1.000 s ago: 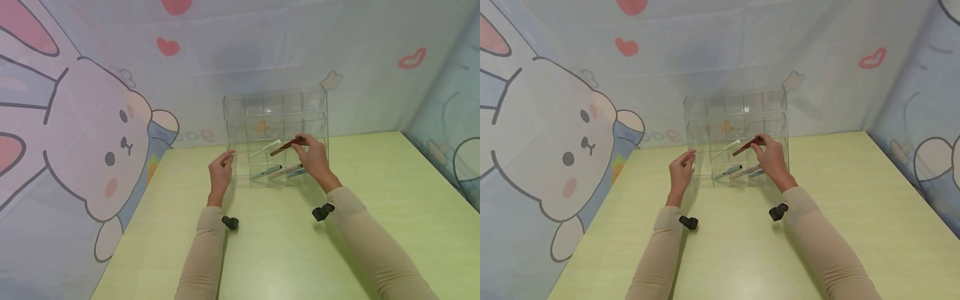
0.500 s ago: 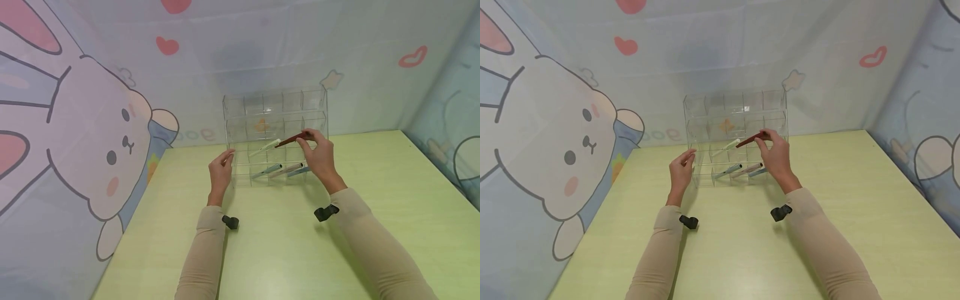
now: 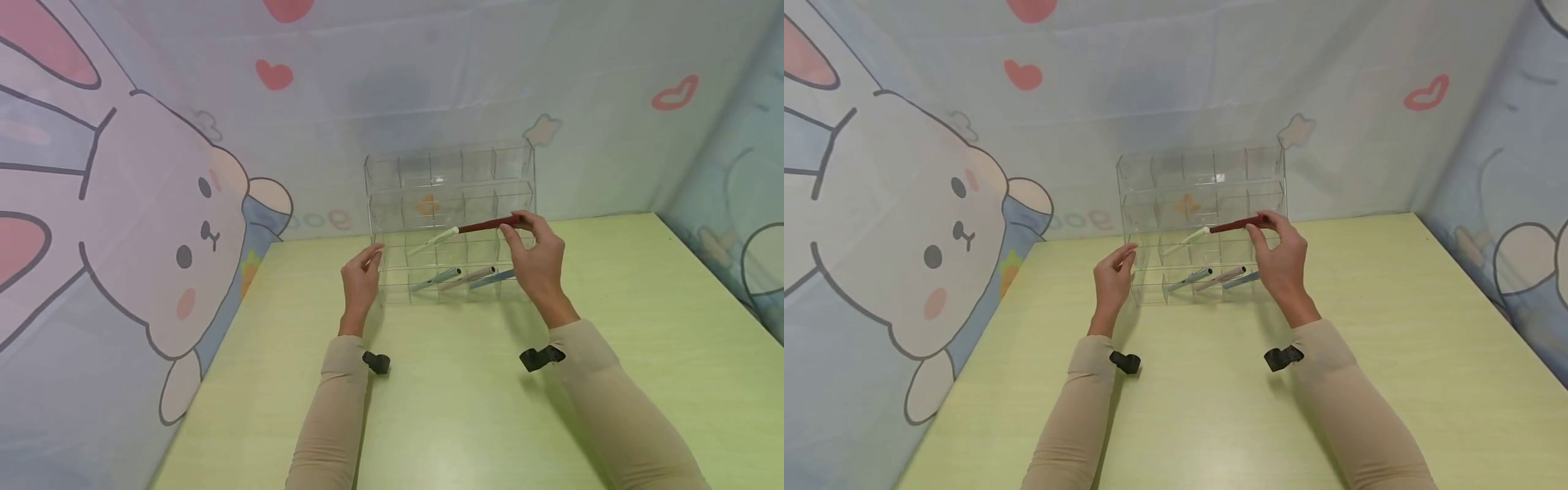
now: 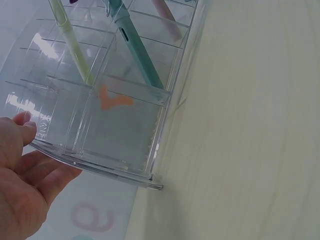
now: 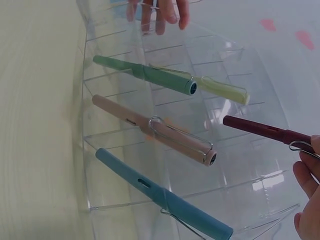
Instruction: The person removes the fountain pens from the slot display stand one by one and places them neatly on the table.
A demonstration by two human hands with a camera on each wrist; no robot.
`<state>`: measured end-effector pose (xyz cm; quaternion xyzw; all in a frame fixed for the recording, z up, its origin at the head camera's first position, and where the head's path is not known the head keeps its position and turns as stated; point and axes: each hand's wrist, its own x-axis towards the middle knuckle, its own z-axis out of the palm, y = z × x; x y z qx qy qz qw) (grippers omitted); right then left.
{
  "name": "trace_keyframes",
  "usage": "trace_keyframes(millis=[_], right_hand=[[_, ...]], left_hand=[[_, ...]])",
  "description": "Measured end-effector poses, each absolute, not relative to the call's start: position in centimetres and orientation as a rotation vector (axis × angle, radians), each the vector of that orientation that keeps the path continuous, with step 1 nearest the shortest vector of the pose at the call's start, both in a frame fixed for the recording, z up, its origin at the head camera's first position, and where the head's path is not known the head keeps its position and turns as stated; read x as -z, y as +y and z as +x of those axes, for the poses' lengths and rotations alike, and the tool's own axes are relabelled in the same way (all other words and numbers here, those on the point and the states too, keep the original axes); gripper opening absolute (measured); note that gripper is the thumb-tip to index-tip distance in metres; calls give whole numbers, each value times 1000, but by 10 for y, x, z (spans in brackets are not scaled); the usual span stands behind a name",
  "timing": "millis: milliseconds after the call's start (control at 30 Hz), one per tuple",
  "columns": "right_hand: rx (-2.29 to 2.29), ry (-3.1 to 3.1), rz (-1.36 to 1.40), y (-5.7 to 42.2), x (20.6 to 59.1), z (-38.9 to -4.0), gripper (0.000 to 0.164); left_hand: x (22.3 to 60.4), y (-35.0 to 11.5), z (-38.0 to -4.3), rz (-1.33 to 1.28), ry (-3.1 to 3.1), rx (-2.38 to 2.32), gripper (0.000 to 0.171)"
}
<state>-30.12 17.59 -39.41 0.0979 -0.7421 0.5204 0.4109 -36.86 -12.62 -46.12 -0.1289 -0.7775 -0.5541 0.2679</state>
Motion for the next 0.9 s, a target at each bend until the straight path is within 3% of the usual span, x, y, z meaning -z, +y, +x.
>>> trace_keyframes(millis=[900], right_hand=[[-1478, -1661, 305, 163, 390, -271, 39]], left_hand=[[463, -124, -369, -355, -2083, 1474, 21]])
